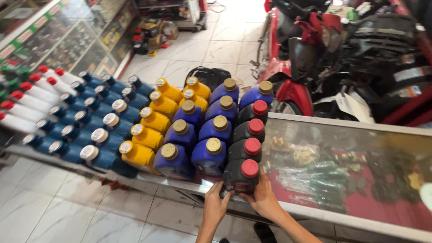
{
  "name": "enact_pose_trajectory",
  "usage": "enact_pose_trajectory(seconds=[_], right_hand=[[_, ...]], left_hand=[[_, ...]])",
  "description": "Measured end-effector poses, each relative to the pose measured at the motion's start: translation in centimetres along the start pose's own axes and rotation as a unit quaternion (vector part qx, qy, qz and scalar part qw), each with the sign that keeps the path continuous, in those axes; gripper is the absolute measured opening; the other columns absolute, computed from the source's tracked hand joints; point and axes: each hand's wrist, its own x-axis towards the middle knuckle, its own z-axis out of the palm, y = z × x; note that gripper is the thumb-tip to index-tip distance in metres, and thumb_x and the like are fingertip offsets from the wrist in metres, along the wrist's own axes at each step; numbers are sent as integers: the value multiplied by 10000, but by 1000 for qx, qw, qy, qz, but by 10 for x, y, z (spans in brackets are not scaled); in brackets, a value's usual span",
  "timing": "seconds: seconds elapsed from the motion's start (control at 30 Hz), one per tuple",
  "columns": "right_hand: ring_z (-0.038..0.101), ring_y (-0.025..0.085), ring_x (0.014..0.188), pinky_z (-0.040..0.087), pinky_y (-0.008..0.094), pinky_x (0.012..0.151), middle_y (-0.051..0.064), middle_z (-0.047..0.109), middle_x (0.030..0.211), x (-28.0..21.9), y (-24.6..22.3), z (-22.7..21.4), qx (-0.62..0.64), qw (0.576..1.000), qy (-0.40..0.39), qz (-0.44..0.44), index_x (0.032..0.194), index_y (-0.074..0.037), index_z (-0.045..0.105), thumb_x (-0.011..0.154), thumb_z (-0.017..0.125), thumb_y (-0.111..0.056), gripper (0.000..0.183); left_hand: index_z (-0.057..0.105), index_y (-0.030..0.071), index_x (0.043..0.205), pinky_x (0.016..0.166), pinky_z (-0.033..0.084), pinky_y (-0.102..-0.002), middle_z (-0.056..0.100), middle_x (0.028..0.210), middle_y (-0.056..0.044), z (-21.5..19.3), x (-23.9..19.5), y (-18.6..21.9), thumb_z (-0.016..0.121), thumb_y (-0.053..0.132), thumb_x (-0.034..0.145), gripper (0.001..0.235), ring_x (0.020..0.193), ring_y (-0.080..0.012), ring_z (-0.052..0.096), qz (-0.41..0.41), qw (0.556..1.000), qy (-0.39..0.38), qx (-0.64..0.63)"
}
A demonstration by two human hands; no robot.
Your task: The person repeatedly picks up bottles of motor oil from a red shelf and places them onto a glass display counter. They handle various bottle types, including black, orange, and blue containers, moving them one by one to arrange them in rows on the counter.
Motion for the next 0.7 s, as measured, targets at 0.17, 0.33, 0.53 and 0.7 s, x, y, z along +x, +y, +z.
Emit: enact_pose_trajectory(seconds=[0.17,0.33,0.53,0.7], right_hand=[[268,427,1460,300,455,1162,266,221,1584,6,11,-32,144,981,-116,56,1581,-24,166,711,884,-229,1147],[284,388,1479,319,395,1175,269,200,1623,23,36,-55,62,964,-255,30,1559,28,94,801,819,-327,1108],[497,359,1353,422,406,1119,240,465,1459,52,21,-111,-206,853,-476,-58,1459,13,364,913,629,-553,830],[645,357,1206,499,418,1022,194,677,1288,61,-3,-111,-222,700,-664,-140,1341,-35,592,967,583,-568,651]], left_hand=[[678,-49,1196,933,538,-379,732,1168,-205,6,-14,-2,801,112,790,454,1084,-344,713,-27,998,53,-8],[703,-3,1204,953,534,-365,746,1182,-178,9,-35,6,778,143,814,423,1109,-317,724,-84,990,111,4],[707,17,1216,972,519,-373,743,1205,-170,18,-82,27,736,160,869,376,1136,-329,703,-149,961,232,19],[698,32,1239,950,538,-362,745,1148,-171,36,-147,45,694,156,879,381,1091,-313,718,-253,906,338,17]])
